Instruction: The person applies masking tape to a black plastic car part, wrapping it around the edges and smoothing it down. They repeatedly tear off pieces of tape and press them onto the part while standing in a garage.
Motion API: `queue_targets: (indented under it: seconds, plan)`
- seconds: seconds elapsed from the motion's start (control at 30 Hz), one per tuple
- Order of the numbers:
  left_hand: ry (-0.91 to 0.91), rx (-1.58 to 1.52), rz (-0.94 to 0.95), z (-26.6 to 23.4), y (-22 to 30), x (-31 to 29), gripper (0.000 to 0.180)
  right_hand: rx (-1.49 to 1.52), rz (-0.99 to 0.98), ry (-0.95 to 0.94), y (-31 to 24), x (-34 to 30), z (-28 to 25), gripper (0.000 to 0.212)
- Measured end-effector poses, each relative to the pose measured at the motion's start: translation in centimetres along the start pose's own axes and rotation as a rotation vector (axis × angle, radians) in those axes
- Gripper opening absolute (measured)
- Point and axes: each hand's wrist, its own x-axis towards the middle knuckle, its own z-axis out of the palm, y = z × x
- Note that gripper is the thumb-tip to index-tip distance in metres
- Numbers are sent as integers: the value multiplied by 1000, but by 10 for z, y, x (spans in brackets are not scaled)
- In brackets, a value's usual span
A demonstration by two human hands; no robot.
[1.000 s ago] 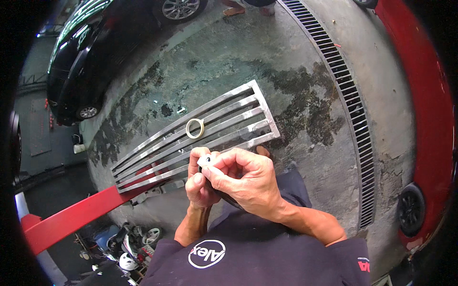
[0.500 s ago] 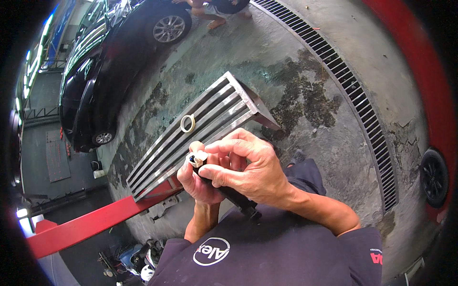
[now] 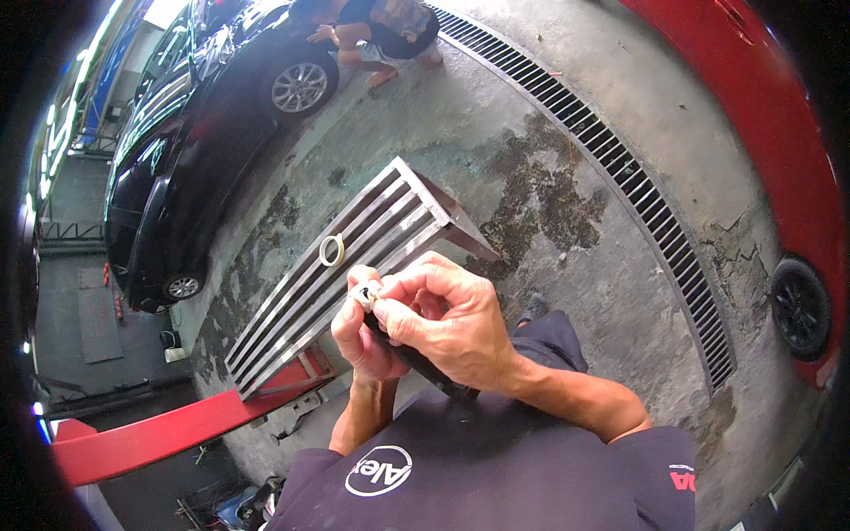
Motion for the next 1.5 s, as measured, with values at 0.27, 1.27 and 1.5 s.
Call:
queue_targets:
  seconds: [0.27, 1.27, 1.5]
  plan:
    - [-81, 63, 152, -4, -1, 0, 20, -626, -615, 81, 2, -9, 14, 21]
    - [-67, 809, 760, -29, -1, 2, 34, -53, -51, 37, -14, -10, 19, 26]
    - [-141, 828, 775, -29, -5, 2, 36, -122, 9, -109, -8, -1, 0, 19]
